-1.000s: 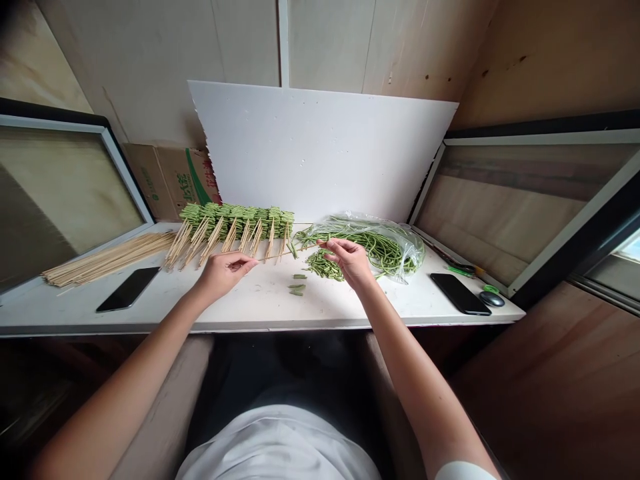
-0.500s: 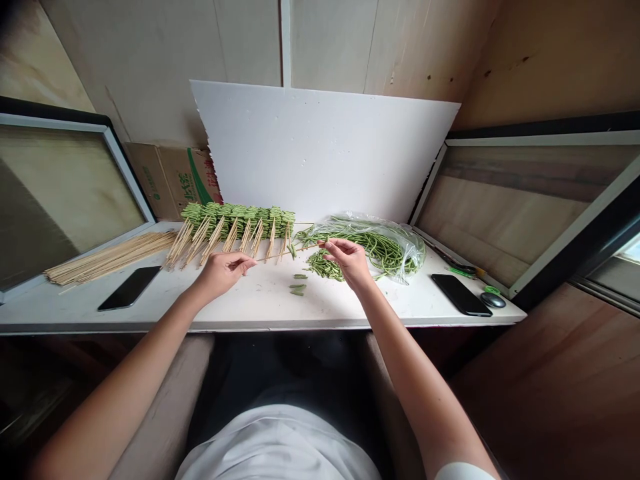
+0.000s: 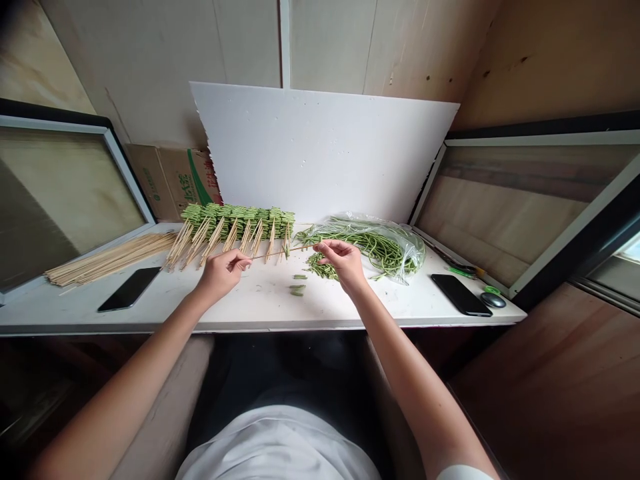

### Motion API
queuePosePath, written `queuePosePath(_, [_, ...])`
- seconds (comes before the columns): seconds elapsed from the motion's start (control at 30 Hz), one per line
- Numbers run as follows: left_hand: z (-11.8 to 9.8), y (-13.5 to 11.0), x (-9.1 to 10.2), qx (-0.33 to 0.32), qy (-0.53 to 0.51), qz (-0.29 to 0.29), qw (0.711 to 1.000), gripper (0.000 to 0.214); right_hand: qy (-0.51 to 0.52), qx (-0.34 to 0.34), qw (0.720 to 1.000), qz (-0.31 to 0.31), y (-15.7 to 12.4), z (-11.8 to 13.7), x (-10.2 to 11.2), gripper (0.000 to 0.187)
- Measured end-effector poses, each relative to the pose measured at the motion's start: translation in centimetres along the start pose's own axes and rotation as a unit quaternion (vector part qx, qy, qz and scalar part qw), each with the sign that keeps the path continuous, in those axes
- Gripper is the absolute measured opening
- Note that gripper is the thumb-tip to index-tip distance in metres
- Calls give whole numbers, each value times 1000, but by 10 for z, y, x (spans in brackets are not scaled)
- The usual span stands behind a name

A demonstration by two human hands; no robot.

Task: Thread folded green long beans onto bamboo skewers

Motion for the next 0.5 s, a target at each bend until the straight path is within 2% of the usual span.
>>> queuePosePath(0.1, [-3,1,2,-18,15,-13,1000,19,3,-5,1000,-5,-3,0,-3,35])
queuePosePath(0.27, [-1,-2,-2,-31,27,2,999,19,11,-1,1000,-15,-5,1,-5,35])
queuePosePath(0.5, [6,-4,-6,-23,24,37,999,24,-23,64,998,-5,-8,12,-8,31])
Point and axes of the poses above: each hand's wrist, its own y-axis towards the middle knuckle, its own x-axis out of the back of the hand, z = x × y, the point moved 7 cm from there along y, towards the middle knuckle, and after that the axes turned 13 degrees about -z, right-handed, at the moved point
